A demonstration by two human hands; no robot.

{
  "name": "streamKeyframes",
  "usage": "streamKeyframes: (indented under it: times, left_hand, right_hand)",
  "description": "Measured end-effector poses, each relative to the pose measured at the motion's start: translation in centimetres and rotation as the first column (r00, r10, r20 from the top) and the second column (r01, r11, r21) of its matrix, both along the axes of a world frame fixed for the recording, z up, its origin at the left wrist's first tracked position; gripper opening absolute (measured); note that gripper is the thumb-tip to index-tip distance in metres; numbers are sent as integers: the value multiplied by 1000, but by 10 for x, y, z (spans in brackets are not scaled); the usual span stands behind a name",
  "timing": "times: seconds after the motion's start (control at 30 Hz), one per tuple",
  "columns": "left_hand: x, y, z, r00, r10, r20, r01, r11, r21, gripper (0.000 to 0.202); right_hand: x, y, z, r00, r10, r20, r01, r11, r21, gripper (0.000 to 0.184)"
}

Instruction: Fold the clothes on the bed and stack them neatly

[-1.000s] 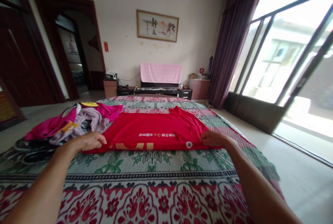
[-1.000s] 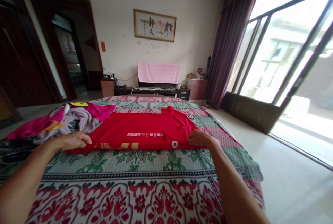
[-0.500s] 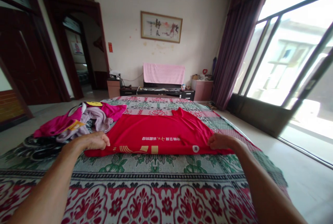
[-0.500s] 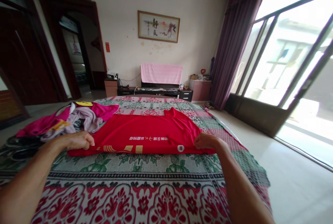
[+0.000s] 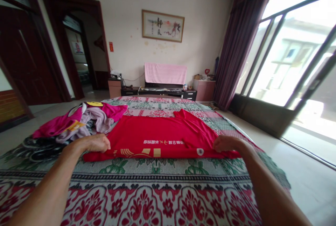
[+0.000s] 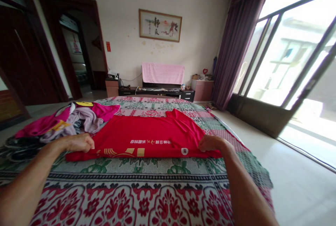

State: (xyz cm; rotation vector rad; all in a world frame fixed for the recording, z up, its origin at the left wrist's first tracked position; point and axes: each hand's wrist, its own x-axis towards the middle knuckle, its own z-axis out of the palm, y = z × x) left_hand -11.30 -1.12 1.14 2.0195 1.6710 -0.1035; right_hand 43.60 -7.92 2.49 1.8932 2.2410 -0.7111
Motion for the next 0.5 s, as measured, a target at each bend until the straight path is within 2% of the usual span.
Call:
streamKeyframes:
  times: [0.13, 0.23, 0.33, 0.4, 0.5]
  left_hand:
    - [0, -6, 5, 998, -12, 67, 15, 999, -40, 23]
    - [-5, -12, 12, 988, 102, 113, -87, 988, -131, 26]
    - [-10, -11, 19, 976, 183, 117, -163, 973, -163, 28]
    - [-8, -2, 22, 982, 176, 72, -169, 981, -100, 28]
    - [7, 15, 21, 996, 83, -41, -77, 989, 128, 30]
  right_hand:
    - [3, -5, 1, 997, -78, 17, 79, 996, -41, 12]
    - [8, -9, 6, 991, -96, -94, 88, 992, -90, 19]
    - [11, -4, 15, 978, -136, -159, 130, 990, -49, 23]
    - [7, 8, 21, 978, -163, -128, 167, 986, 24, 25]
    - [-13, 30, 26, 991, -119, -57, 126, 980, 151, 22]
